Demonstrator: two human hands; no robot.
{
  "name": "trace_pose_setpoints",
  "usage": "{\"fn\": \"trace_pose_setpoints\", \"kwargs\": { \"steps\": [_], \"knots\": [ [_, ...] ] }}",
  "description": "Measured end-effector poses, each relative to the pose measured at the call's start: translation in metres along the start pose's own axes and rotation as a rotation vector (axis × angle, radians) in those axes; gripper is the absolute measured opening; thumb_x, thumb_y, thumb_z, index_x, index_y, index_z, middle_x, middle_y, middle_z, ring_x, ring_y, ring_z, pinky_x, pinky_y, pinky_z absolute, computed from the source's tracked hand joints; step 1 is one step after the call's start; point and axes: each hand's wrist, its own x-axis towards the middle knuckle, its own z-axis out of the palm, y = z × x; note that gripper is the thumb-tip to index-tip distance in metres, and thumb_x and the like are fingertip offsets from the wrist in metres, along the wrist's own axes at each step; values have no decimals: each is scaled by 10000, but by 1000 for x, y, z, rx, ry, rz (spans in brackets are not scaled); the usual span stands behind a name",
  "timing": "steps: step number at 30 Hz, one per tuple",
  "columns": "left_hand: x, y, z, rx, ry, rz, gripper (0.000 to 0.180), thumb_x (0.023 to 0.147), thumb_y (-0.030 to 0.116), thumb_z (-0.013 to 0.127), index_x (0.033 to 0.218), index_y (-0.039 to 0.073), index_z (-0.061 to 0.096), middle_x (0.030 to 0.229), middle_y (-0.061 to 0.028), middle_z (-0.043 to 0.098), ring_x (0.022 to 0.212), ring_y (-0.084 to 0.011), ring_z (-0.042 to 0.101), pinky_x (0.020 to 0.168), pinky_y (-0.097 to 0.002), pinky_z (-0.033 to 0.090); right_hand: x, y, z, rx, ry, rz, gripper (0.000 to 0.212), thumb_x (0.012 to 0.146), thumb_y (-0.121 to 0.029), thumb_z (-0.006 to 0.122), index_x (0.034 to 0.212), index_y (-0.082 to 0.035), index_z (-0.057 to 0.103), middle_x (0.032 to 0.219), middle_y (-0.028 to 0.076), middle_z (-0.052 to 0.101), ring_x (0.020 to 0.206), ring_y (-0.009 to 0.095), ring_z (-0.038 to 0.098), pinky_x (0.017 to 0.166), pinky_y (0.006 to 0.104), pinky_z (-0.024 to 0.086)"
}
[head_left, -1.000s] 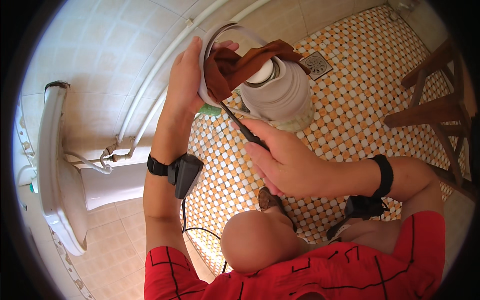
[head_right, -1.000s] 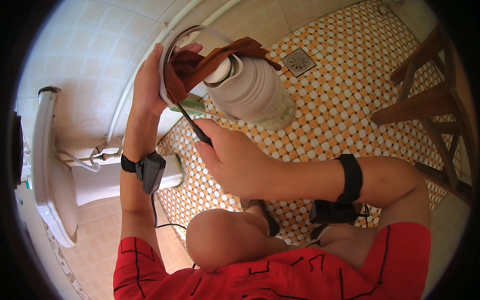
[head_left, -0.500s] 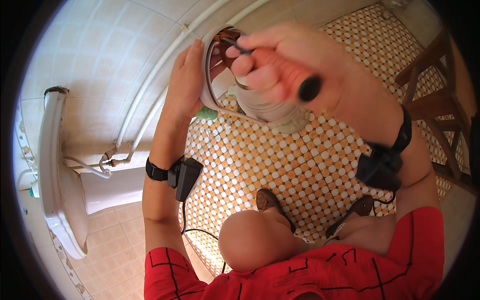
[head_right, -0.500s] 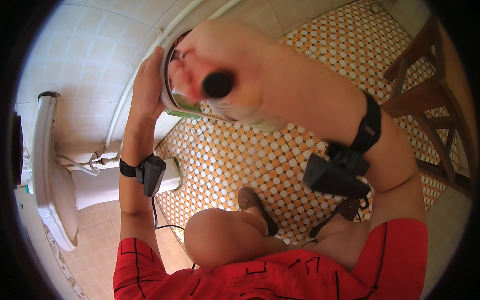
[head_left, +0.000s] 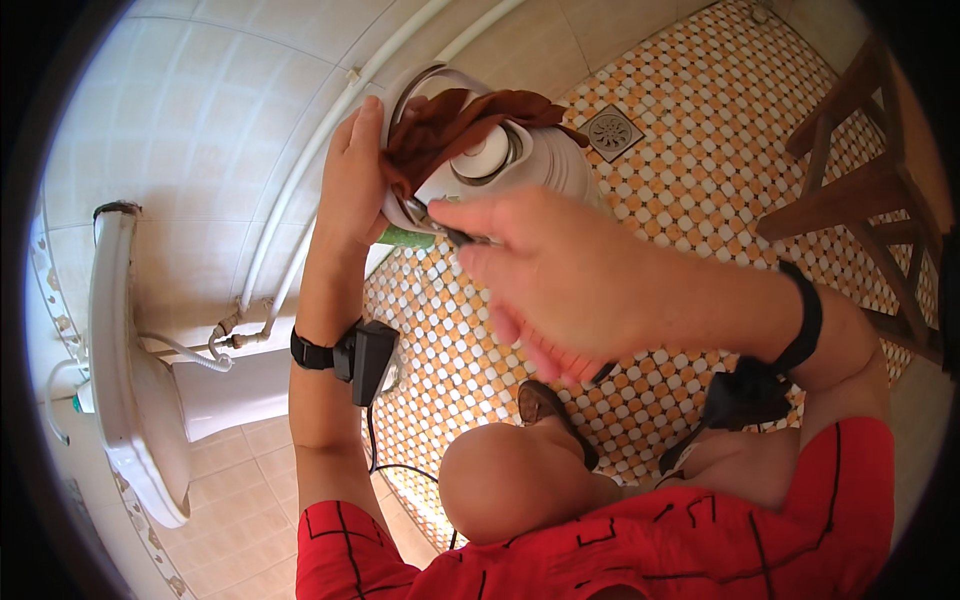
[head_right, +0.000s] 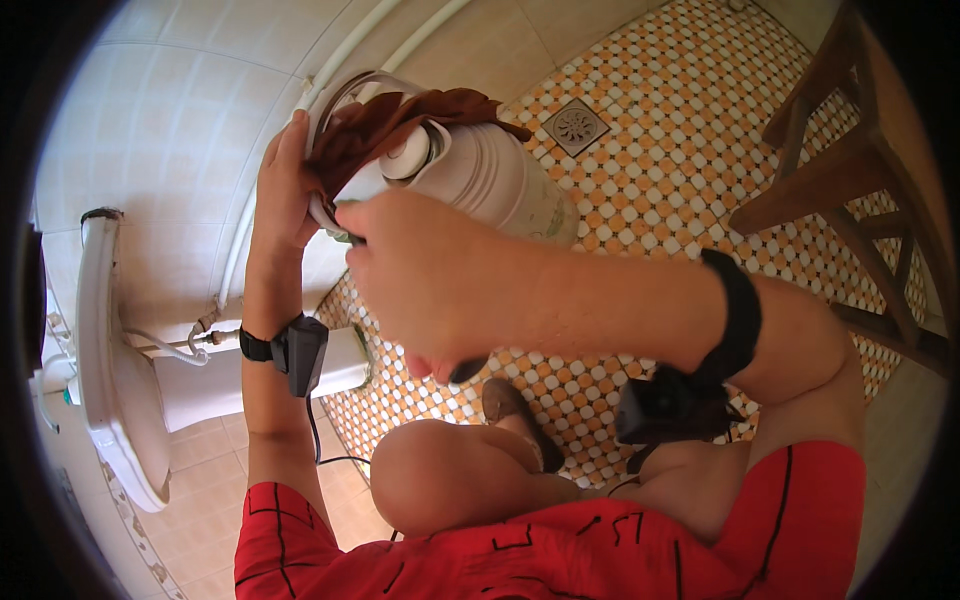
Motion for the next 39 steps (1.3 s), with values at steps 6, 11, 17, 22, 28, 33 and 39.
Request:
{"fn": "trace_pose_setpoints", "kwargs": {
  "steps": [6, 11, 17, 22, 28, 33, 39],
  "knots": [
    [2, 0, 4, -15, 117, -64, 467, 1012, 293, 318, 1140, -92, 550, 1038, -218, 641, 893, -277, 668, 775, -356, 566, -5, 16, 9, -31, 23, -37, 500, 1004, -120, 351, 1474, -10, 219, 648, 83, 524, 400, 132, 504, 366, 258, 426],
    [4, -5, -7, -51, 104, -76, 465, 1010, 295, 324, 1145, -86, 552, 1042, -217, 640, 882, -276, 671, 757, -349, 570, -1, 22, 10, 12, 37, -90, 508, 999, -132, 368, 1469, -2, 226, 651, 81, 521, 389, 133, 490, 354, 257, 415],
    [3, -5, -3, 40, 82, -44, 464, 1019, 298, 314, 1156, -90, 528, 1139, -218, 608, 972, -287, 646, 866, -386, 539, 5, 4, -26, 217, -5, -22, 427, 934, -121, 462, 1328, 39, 429, 744, 153, 582, 438, 178, 544, 355, 301, 449],
    [7, -1, -4, 14, 47, -22, 454, 1016, 302, 338, 1168, -79, 534, 1099, -212, 620, 958, -272, 654, 831, -360, 561, 7, -7, -60, 92, -73, 10, 415, 904, -224, 544, 1259, -12, 511, 750, 143, 597, 439, 164, 546, 344, 281, 435],
    [14, -11, -17, -125, 39, -31, 481, 1022, 292, 323, 1167, -137, 483, 1190, -278, 556, 1134, -366, 570, 969, -445, 494, -10, -28, -95, 445, -148, -241, 409, 970, -96, 430, 1350, 54, 444, 700, 47, 599, 472, 111, 536, 423, 236, 455],
    [13, -8, -19, -121, -17, -42, 495, 1024, 294, 286, 1227, -125, 454, 1256, -306, 509, 1215, -390, 503, 1028, -468, 431, -2, -26, -85, 9, 57, -164, 456, 991, -93, 360, 1418, 58, 310, 710, 72, 549, 431, 143, 514, 376, 261, 439],
    [12, -8, -14, -119, 22, -65, 513, 1024, 296, 247, 1348, -80, 377, 1320, -281, 474, 1257, -368, 469, 1054, -472, 392, 14, -13, -90, 41, 10, -224, 423, 976, -115, 381, 1333, 111, 369, 671, 103, 549, 452, 175, 522, 389, 298, 421]
  ]
}}
